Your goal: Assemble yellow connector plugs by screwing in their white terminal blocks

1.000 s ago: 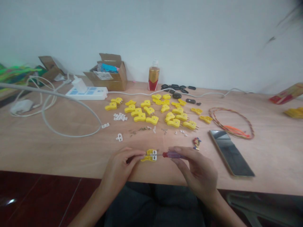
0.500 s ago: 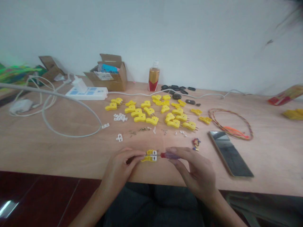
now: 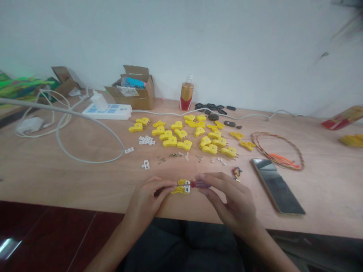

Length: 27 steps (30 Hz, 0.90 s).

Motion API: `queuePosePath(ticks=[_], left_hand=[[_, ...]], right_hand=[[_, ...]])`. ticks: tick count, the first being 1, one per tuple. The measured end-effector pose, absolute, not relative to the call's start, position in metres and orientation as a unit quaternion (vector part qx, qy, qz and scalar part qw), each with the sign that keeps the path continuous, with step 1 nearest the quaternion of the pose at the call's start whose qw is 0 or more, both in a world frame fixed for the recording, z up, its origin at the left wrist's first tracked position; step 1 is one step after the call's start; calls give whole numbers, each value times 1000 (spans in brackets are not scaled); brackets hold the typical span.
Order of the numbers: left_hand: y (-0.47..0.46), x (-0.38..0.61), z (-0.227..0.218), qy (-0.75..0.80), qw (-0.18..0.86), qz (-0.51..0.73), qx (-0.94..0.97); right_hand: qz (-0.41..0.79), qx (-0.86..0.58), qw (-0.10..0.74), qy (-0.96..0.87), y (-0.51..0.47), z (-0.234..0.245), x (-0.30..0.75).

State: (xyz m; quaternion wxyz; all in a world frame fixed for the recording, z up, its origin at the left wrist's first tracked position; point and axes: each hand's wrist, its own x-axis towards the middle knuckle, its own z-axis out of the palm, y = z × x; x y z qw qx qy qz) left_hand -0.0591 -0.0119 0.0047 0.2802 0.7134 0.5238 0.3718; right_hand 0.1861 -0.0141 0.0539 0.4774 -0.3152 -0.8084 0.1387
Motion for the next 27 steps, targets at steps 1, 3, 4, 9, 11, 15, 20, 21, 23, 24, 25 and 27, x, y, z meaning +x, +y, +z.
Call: queuePosePath(ticks=[1,3,4,9,11,15,20,21,23,24,25,27], left_hand=[[-12,-59,5,523,279,372,714],[-12,-59,5,520,275,374,717],[-12,-59,5,517,274,376,719],[-11,-60,1,511,270,383,721],[-11,-60,0,512,266,381,722],[-12,-59,0,513,266,373,726],[-11,-59,1,510,266,376,727],[-11,-59,1,510,263,377,727],[-11,-59,2,506,256,381,730],[-11,-59,3,504,251,384,732],[-11,-59,4,502,246,387,733],[-12,-58,5,500,239,391,735]], right_hand=[[140,-312,477,-810,-14,55,185],[143,-305,474,-813,-14,57,184],[144,-303,472,-815,-13,57,183],[146,-298,460,-824,-12,58,180],[149,-299,458,-824,-12,56,180],[148,-301,461,-821,-12,54,180],[141,-294,462,-825,-10,59,178],[140,-292,460,-827,-10,60,177],[133,-286,458,-831,-7,61,173],[127,-280,461,-832,-5,61,171],[118,-274,465,-833,-3,60,169],[101,-260,476,-834,0,60,164]])
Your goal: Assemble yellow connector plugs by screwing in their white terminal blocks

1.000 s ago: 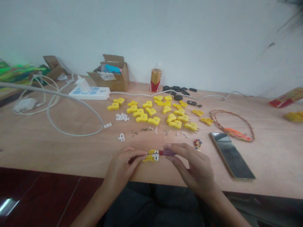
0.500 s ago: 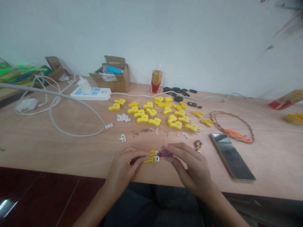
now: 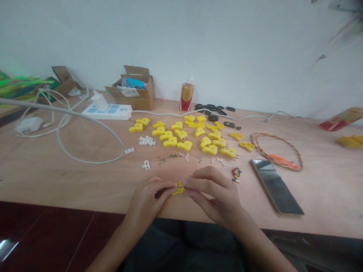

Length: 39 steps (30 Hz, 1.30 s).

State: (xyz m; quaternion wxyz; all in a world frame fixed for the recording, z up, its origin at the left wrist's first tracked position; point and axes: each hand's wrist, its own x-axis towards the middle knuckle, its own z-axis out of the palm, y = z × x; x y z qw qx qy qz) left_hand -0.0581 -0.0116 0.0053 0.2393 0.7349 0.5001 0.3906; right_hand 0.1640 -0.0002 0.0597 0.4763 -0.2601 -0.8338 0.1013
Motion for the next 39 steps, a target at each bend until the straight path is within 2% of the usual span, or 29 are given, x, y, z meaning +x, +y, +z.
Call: queuePosePath(ticks=[6,8,13,19,26,29,33,39], left_hand=[[-13,-59,5,498,253,397,729],[-14,-59,4,498,261,401,724],[-17,-61,1,503,299,410,699],[-18,-62,-1,514,324,398,688],[-31,-50,5,553,198,363,723],[-36,-44,9,570,179,333,729],[-30,-44,14,558,193,349,728],[-14,-48,16,520,271,327,741]], right_hand=[[186,-245,460,-833,-1,63,157],[202,-243,478,-820,-2,64,155],[174,-260,534,-786,5,60,150],[170,-283,541,-773,10,52,151],[162,-286,540,-775,6,54,154],[164,-280,540,-777,6,54,156],[173,-290,538,-772,5,50,161],[214,-277,513,-784,1,56,167]])
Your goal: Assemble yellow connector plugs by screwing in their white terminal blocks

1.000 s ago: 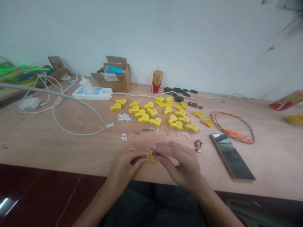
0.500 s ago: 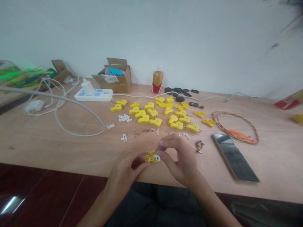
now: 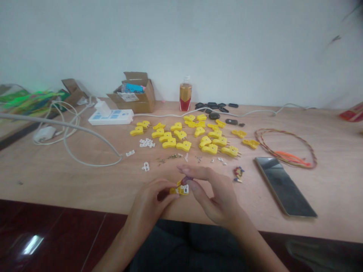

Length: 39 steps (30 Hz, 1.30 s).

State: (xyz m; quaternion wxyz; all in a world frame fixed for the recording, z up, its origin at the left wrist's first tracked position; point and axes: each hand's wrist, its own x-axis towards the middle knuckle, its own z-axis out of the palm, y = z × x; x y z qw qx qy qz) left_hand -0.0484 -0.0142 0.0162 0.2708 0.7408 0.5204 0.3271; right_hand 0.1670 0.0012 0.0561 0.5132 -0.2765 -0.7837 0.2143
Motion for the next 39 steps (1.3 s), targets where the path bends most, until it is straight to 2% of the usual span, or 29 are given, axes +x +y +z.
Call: queuePosePath(ticks=[4,10,17,23,25,29,35,39], left_hand=[[-12,-47,10,518,264,347,736],[-13,-41,13,526,268,371,717],[-10,-40,13,519,270,379,718],[-7,-43,15,530,326,325,712],[-7,-42,15,530,334,318,711],[-7,-40,13,539,320,320,711],[-6,-39,14,539,327,296,717],[-7,-38,18,551,351,283,702]], right_hand=[[212,-266,514,-788,1,62,166],[138,-252,559,-778,8,62,159],[211,-256,483,-810,0,59,164],[148,-257,544,-785,5,60,156],[142,-250,523,-803,4,62,156],[216,-239,473,-820,-2,62,154],[139,-280,573,-758,0,50,147],[197,-281,505,-792,-1,48,154]])
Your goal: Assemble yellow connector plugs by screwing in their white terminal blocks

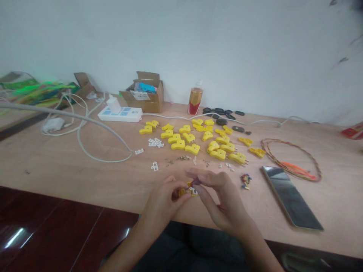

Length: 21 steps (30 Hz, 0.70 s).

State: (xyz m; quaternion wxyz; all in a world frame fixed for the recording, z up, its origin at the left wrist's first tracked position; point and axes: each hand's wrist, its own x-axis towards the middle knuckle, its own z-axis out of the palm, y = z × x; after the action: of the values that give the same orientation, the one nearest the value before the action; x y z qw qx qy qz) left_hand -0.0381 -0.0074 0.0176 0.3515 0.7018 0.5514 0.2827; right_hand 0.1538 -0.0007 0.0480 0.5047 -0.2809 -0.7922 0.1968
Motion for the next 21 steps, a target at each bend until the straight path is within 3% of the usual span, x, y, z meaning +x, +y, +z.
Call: queuePosePath(ticks=[4,9,16,21], left_hand=[[-8,-36,19,565,356,269,694],[-8,-36,20,573,357,255,692],[-8,-35,19,577,338,261,696],[-8,-36,18,575,323,267,703]], right_hand=[[283,-271,513,-763,-3,43,153],[233,-289,590,-717,3,36,144],[308,-291,474,-772,-4,43,161],[248,-298,542,-746,-5,44,146]])
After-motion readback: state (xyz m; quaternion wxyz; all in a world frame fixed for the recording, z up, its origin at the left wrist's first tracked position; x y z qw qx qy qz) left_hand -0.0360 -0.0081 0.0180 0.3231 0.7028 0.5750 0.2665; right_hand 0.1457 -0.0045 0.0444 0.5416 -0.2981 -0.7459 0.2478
